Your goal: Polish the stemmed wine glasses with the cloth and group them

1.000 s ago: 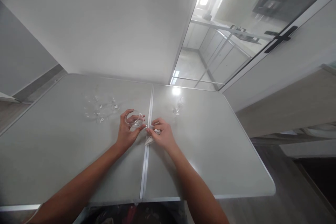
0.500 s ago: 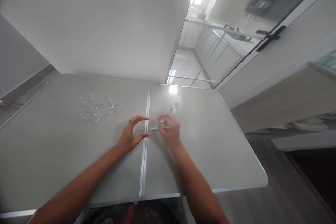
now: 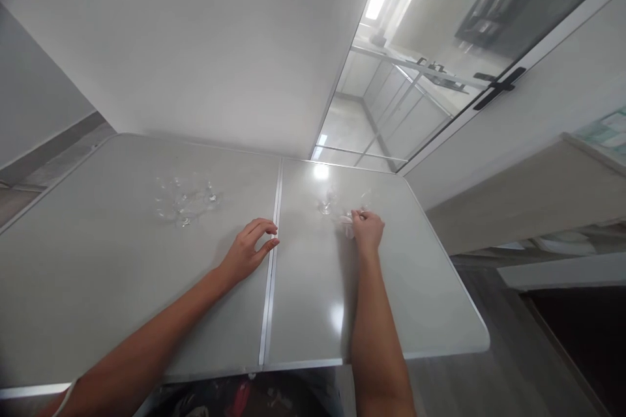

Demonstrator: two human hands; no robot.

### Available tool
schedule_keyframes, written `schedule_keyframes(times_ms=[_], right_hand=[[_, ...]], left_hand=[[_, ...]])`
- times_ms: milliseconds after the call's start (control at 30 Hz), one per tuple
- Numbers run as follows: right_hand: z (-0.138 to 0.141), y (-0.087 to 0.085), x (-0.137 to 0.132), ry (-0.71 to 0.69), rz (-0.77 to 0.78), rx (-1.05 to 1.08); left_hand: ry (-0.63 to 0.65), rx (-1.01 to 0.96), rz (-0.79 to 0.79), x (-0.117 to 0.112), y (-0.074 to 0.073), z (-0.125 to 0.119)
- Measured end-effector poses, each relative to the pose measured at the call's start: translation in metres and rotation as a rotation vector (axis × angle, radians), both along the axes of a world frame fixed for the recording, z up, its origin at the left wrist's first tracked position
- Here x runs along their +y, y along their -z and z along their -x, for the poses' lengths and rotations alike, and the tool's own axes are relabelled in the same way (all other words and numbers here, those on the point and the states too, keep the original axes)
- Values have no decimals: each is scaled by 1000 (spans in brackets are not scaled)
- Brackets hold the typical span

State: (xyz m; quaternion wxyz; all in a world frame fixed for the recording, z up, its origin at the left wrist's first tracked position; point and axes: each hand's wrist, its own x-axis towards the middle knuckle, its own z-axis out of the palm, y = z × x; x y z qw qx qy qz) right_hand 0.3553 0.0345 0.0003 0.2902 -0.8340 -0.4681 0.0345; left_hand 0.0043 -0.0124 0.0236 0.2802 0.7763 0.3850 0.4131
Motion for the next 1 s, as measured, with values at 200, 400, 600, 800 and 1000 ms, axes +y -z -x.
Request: schedule_keyframes(times_ms=[200,400,600,800,1000], right_hand=[[6,2,7,-25,117,-52],[12,2,10,-5,103,-17],[17,-7,5,37,130,14],[11,-33,-28,67,449,-65],[88,-65,-44,-234,356,-120]], left_hand=[[46,47,87,2,2,2],[73,95,98,1,2,0],[80,114,93,1,3,0],[-16,136,98,10,15,3],[-99,20,136,20,23,7]])
